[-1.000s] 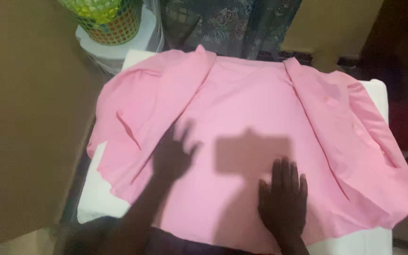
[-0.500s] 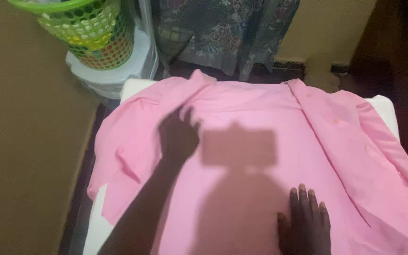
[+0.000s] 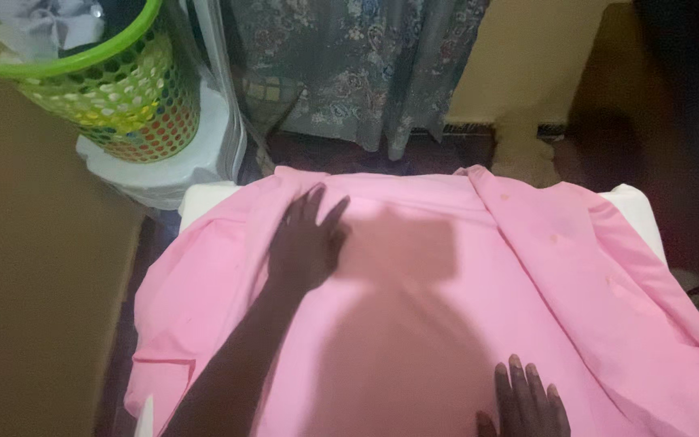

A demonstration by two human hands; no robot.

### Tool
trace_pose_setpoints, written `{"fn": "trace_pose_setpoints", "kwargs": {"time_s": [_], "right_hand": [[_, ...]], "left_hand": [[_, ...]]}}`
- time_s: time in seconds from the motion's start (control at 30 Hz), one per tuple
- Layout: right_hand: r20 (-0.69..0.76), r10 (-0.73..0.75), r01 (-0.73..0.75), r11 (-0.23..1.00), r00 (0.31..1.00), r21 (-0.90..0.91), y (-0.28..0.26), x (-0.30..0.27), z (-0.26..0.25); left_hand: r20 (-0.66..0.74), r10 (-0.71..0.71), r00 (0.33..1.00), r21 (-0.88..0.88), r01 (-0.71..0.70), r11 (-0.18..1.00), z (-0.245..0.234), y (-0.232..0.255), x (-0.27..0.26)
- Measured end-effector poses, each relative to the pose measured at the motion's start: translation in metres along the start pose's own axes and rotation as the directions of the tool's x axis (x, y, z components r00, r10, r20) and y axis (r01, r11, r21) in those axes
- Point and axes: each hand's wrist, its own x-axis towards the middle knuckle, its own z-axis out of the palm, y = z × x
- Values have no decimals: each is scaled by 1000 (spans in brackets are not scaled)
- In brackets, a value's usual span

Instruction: The person lays out a pink garment on a flat surface and smooths it with their hands.

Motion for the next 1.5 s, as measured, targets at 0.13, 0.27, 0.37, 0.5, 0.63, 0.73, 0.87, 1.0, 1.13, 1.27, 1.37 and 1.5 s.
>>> {"fn": "trace_pose_setpoints", "kwargs": {"time_s": [0.13,0.27,0.37,0.5,0.63,0.73,0.87,1.0,1.13,1.27,1.37,1.5], "right_hand": [[-603,111,65,963,790,262,-16,-19,27],[-690,57,109,975,721,195,-8,-3,40],[-263,-64,61,998,963,-20,1,0,32],[-585,72,97,963,808,252,-9,-13,19],[-340,82,0,972,937,234,-5,-11,0],[-312,103,-28,971,944,236,-14,-24,-19],[-235,120,-59,966,965,250,-15,-19,-44],[-528,133,95,919,839,383,-19,-32,-60],[-476,145,78,905,867,418,-23,-51,-87],[-457,146,61,911,877,409,-24,-59,-108],[-498,137,112,892,856,438,-25,-70,-113],[-590,127,190,875,798,445,-26,-76,-118]], "left_hand": [[43,-142,989,-102,145,984,5,-1,13],[101,-249,963,-18,252,968,13,-1,34],[216,-322,922,59,317,947,13,-7,42],[138,-293,946,-28,299,954,16,-8,40],[171,-123,978,-268,166,949,-2,57,-23],[202,21,979,-416,67,907,-40,103,-79],[350,-37,936,-303,150,941,-92,91,-132],[345,-216,913,-167,286,944,-123,52,-157],[297,-231,927,-38,253,967,-136,50,-174],[152,-177,973,-41,185,982,-132,53,-180],[177,-216,960,-27,224,974,-128,57,-189],[342,-91,935,59,75,995,-125,78,-208]]}}
